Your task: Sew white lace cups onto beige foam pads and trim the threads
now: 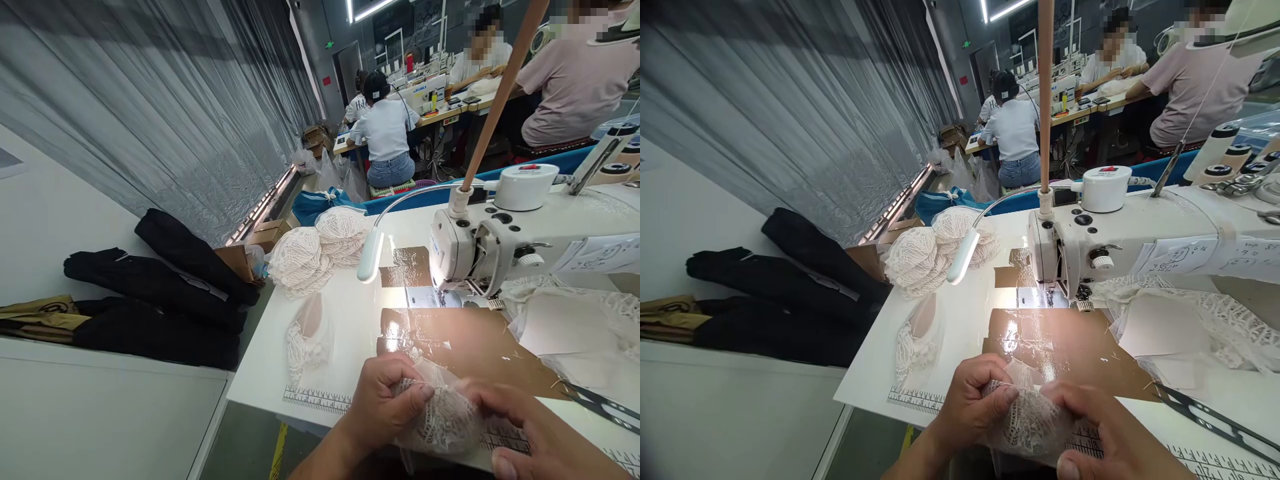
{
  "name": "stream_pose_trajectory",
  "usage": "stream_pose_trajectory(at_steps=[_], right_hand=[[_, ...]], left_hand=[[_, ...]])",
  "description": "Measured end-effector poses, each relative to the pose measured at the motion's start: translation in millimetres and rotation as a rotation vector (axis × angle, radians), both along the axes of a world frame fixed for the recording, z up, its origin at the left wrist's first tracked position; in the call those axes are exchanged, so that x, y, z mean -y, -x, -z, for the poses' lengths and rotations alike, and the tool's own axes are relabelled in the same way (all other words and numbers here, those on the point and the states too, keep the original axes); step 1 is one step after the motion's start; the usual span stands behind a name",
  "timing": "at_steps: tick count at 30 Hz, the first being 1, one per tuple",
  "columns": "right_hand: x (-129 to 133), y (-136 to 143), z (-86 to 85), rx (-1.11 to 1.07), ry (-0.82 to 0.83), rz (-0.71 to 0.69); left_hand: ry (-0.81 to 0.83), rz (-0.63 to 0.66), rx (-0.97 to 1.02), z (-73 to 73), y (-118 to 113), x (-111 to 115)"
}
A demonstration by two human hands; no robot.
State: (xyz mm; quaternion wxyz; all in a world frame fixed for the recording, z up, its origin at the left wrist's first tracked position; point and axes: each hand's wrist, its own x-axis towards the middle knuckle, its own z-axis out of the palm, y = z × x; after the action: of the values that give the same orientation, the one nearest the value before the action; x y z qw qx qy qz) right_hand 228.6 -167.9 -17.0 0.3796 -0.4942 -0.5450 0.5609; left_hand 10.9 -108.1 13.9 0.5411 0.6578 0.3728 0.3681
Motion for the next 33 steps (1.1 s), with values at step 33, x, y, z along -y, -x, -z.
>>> stream_pose_trajectory(at_steps=[33], right_hand=[[-8.4, 31.6, -18.4, -0.243, 0.2, 0.145]], left_hand=[[0.178, 0.137, 0.165, -18.6, 55.1, 13.8]])
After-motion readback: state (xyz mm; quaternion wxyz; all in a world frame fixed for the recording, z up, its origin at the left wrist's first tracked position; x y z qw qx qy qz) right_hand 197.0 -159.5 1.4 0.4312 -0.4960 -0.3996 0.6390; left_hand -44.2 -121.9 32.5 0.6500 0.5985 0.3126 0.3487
